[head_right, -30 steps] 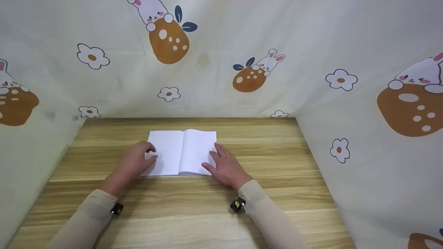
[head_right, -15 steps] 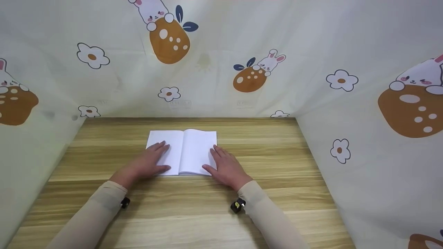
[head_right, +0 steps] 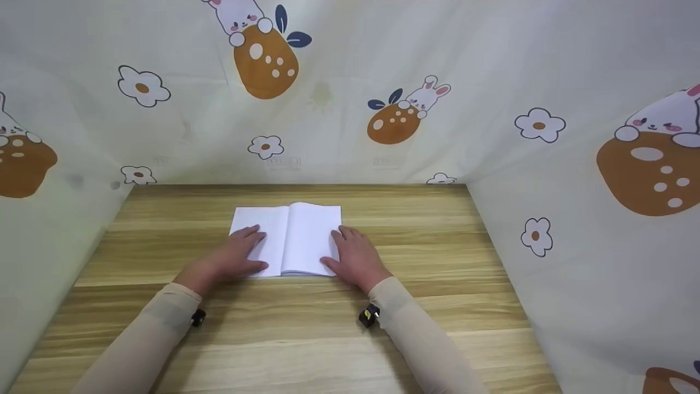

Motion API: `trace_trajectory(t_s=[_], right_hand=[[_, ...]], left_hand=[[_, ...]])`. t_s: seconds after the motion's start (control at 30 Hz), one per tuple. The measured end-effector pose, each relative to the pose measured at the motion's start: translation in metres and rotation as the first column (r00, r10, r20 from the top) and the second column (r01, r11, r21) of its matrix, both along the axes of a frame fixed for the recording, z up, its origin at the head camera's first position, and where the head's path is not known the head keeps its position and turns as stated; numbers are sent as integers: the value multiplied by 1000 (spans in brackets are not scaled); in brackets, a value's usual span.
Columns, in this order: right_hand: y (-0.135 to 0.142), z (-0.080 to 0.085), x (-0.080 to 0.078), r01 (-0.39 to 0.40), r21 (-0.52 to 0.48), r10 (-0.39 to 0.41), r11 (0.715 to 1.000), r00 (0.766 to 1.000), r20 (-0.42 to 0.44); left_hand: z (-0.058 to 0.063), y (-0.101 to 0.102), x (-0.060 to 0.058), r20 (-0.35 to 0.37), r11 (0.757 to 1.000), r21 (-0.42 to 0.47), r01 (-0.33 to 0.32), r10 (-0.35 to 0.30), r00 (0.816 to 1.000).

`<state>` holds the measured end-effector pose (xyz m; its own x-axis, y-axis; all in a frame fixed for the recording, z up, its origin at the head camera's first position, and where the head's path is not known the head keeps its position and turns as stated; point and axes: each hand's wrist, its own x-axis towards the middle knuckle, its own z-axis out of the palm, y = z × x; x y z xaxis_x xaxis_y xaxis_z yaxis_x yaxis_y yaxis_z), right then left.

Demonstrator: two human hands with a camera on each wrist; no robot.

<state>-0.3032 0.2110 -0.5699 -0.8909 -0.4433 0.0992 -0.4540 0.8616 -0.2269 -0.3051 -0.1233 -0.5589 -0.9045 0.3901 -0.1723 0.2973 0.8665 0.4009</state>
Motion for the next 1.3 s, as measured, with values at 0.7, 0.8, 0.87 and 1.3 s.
trace_trajectory(t_s=[0.7, 0.8, 0.87, 1.3], right_hand=[[-9, -7, -12, 30, 50, -30, 998, 1000, -1], [-9, -7, -12, 39, 61, -40, 997, 999, 15], [-10, -7, -12, 38, 66, -40, 997, 999, 26], [-14, -9, -11, -3, 48, 2, 999, 1000, 17]], left_hand=[[-2, 0, -3, -24, 1000, 16, 16, -16, 1000], [-2, 0, -3, -22, 1000, 17, 14, -13, 1000], [-2, 0, -3, -21, 1000, 17, 12, -11, 1000], [-4, -3, -2, -11, 1000, 29, 10, -10, 1000]])
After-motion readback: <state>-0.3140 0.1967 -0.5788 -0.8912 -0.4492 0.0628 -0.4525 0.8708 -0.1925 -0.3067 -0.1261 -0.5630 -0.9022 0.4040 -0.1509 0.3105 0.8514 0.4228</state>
